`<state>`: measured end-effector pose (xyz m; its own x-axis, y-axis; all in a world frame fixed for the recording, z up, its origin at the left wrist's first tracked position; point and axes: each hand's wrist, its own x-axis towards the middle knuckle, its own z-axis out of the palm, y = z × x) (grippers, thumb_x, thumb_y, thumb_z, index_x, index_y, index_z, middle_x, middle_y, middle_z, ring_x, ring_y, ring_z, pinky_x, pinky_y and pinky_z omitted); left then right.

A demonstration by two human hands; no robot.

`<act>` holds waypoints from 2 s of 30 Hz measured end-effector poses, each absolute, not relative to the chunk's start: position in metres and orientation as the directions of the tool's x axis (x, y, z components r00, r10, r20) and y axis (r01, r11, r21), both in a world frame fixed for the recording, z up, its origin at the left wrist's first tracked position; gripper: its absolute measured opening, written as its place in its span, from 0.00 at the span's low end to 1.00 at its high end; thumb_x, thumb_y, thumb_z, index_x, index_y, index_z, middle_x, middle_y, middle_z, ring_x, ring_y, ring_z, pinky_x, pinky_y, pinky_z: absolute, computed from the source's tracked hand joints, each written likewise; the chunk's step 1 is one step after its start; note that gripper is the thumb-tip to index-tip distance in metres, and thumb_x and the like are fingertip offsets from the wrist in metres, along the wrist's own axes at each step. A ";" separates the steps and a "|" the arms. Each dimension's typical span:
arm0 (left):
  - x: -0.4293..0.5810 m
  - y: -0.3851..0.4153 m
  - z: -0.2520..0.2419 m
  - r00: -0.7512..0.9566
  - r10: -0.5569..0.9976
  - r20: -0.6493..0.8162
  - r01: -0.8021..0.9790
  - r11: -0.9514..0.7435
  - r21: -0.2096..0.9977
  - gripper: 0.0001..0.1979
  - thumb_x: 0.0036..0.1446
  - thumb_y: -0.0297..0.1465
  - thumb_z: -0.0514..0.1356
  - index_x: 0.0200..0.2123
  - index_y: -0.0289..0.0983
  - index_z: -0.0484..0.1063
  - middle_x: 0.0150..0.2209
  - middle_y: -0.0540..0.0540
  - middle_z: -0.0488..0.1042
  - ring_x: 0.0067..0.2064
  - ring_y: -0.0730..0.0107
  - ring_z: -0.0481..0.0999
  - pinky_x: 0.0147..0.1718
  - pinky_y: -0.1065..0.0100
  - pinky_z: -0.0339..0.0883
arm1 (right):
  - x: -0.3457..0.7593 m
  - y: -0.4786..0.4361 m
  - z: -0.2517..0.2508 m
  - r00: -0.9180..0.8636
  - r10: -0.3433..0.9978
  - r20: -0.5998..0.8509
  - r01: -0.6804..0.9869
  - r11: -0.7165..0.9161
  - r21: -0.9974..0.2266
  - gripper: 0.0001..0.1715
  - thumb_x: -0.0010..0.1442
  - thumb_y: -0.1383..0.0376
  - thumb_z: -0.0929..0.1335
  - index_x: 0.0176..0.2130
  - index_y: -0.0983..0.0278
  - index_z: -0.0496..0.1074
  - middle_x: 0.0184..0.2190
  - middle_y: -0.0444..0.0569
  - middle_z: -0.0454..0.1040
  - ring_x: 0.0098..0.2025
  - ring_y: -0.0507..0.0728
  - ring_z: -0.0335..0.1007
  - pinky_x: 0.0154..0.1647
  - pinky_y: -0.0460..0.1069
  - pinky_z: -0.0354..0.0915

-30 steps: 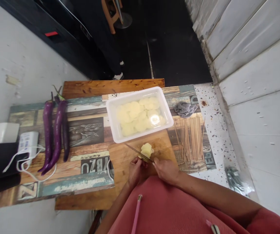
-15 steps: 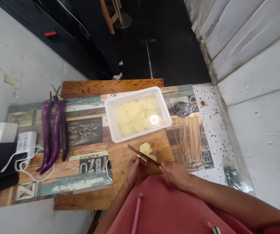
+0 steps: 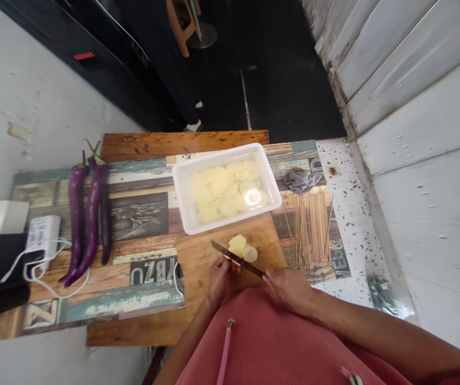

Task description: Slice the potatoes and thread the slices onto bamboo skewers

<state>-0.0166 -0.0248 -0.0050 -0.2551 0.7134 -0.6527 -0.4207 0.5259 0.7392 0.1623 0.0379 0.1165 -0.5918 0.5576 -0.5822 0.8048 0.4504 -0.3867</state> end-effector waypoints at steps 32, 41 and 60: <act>-0.020 -0.022 -0.006 -0.202 0.728 -0.655 -0.555 0.465 0.689 0.19 0.52 0.39 0.56 0.15 0.37 0.56 0.15 0.54 0.58 0.19 0.76 0.61 0.20 0.71 0.55 | 0.128 0.051 0.110 -0.627 0.550 -0.552 0.777 0.489 -0.396 0.19 0.63 0.63 0.52 0.42 0.66 0.66 0.31 0.53 0.75 0.30 0.59 0.72 0.26 0.49 0.60; -0.019 -0.023 -0.008 -0.218 0.711 -0.669 -0.474 0.522 0.709 0.18 0.52 0.40 0.55 0.16 0.37 0.58 0.15 0.53 0.59 0.20 0.74 0.63 0.21 0.71 0.56 | 0.150 0.042 0.113 -0.590 0.559 -0.583 0.807 0.442 -0.392 0.20 0.63 0.63 0.52 0.42 0.67 0.66 0.28 0.53 0.75 0.28 0.58 0.72 0.25 0.48 0.59; -0.019 -0.021 -0.005 -0.203 0.695 -0.689 -0.470 0.548 0.692 0.17 0.47 0.38 0.58 0.15 0.37 0.58 0.14 0.54 0.59 0.19 0.75 0.62 0.20 0.72 0.55 | 0.141 0.036 0.102 -0.569 0.566 -0.597 0.822 0.412 -0.393 0.19 0.63 0.63 0.52 0.43 0.65 0.66 0.29 0.53 0.75 0.28 0.58 0.71 0.27 0.48 0.60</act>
